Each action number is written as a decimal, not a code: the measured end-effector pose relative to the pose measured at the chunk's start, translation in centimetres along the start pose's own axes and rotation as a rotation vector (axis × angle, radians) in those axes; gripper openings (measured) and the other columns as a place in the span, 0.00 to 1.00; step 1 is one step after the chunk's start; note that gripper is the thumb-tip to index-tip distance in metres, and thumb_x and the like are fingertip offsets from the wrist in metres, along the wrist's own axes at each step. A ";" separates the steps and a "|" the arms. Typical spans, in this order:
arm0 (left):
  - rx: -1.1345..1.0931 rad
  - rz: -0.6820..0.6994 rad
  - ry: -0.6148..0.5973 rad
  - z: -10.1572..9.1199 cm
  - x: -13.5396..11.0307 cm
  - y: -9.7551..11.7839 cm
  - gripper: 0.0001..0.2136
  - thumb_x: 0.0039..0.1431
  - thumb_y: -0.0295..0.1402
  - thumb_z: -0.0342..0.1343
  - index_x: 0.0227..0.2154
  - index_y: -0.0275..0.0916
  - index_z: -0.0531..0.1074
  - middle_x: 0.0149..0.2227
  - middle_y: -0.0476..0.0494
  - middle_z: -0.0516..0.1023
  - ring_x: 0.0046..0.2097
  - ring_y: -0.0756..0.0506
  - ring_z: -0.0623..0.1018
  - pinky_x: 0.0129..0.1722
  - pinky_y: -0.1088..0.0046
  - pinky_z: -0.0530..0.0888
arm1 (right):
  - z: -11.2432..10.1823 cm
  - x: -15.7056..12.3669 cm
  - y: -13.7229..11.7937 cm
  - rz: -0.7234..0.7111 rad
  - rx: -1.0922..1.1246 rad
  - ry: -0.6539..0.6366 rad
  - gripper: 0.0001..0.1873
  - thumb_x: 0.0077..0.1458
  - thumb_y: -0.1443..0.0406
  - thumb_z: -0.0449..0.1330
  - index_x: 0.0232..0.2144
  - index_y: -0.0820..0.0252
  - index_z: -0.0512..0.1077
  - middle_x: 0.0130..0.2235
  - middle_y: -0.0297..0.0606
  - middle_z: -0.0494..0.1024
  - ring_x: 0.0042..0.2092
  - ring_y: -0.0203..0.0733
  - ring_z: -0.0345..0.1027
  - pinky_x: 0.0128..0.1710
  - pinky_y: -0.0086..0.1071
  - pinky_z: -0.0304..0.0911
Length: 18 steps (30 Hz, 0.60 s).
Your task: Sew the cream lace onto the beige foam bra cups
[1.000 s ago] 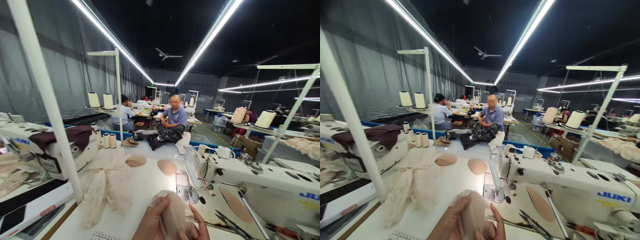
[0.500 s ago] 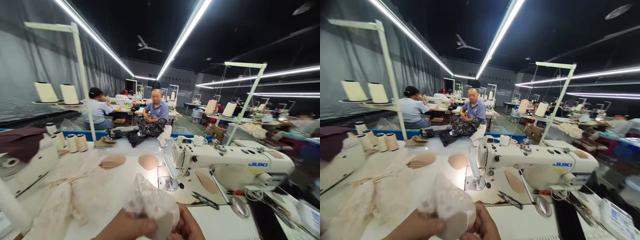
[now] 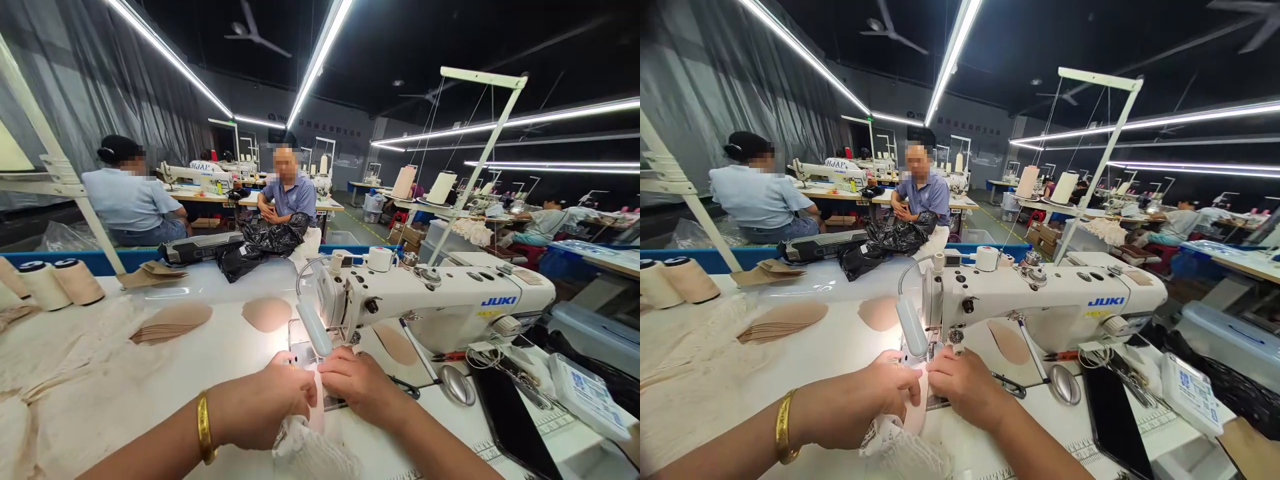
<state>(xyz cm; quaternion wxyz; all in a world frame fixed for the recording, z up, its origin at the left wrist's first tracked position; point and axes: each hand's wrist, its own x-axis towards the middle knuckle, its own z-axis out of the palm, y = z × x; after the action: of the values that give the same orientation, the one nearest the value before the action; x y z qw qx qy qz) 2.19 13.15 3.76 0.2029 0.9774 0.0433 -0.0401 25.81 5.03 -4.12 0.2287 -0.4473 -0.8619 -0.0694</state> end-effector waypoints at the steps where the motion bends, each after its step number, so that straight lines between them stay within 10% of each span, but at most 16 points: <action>1: 0.006 -0.016 0.006 0.0 0.1 0.1 0.14 0.38 0.11 0.58 0.22 0.37 0.72 0.49 0.44 0.81 0.47 0.36 0.79 0.54 0.54 0.67 | -0.4 -0.2 -0.1 0.004 0.061 0.012 0.17 0.67 0.77 0.52 0.41 0.54 0.77 0.45 0.32 0.86 0.45 0.41 0.71 0.37 0.33 0.59; 18: 0.024 -0.157 0.074 2.0 1.3 0.4 0.15 0.38 0.13 0.58 0.28 0.39 0.74 0.50 0.42 0.77 0.51 0.29 0.76 0.54 0.49 0.66 | -0.8 -0.6 0.1 0.203 -0.019 -0.147 0.17 0.61 0.78 0.57 0.45 0.54 0.76 0.45 0.34 0.84 0.45 0.46 0.71 0.42 0.36 0.58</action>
<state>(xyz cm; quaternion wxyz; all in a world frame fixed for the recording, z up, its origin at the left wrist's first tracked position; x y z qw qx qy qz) 3.38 12.04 1.96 0.1858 0.9741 0.1269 -0.0205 26.50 4.40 -3.68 0.1667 -0.5385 -0.8257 -0.0212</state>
